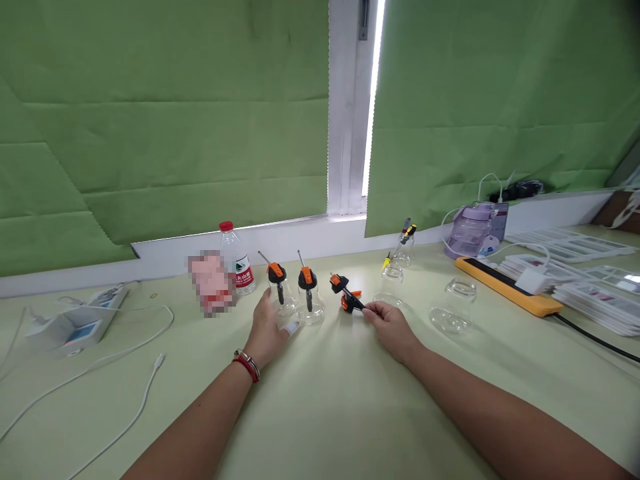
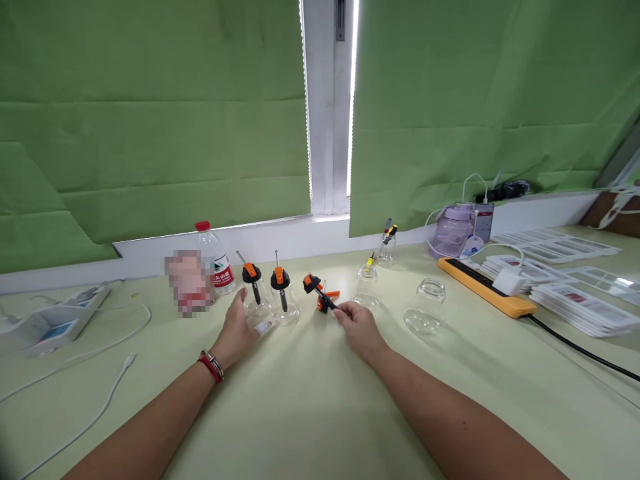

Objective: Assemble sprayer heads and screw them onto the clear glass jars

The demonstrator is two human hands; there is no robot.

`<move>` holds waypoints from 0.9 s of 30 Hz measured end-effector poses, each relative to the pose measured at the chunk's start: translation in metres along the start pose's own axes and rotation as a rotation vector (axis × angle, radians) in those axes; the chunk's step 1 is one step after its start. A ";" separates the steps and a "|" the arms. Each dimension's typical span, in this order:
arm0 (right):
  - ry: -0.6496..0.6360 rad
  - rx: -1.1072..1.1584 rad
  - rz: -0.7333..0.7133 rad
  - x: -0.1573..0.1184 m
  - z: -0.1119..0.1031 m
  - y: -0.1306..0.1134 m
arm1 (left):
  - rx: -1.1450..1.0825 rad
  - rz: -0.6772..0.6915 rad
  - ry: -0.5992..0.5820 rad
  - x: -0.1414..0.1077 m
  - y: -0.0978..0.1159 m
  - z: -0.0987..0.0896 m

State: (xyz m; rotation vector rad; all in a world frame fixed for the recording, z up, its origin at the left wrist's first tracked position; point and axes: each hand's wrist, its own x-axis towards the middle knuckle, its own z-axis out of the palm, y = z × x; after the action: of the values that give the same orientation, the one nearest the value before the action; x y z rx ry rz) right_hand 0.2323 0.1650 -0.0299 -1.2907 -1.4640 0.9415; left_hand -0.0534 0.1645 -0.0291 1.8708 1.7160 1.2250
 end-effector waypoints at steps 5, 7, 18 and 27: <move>0.088 0.049 -0.174 -0.012 -0.005 -0.014 | 0.007 0.011 0.014 -0.009 0.006 -0.009; 0.092 0.048 -0.254 -0.019 -0.007 -0.022 | -0.009 0.011 0.028 -0.014 0.017 -0.014; -0.336 -0.293 -0.569 -0.044 0.006 -0.035 | -0.580 -0.085 -0.414 -0.076 0.082 -0.033; -0.506 -0.599 -0.749 -0.037 0.001 -0.029 | -0.544 -0.249 -0.600 -0.092 0.056 -0.026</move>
State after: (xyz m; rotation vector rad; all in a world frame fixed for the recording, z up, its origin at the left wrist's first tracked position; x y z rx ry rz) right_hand 0.2235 0.1245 -0.0087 -0.7624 -2.5156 0.3240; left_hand -0.0281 0.0587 -0.0074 1.4395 1.1070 0.8054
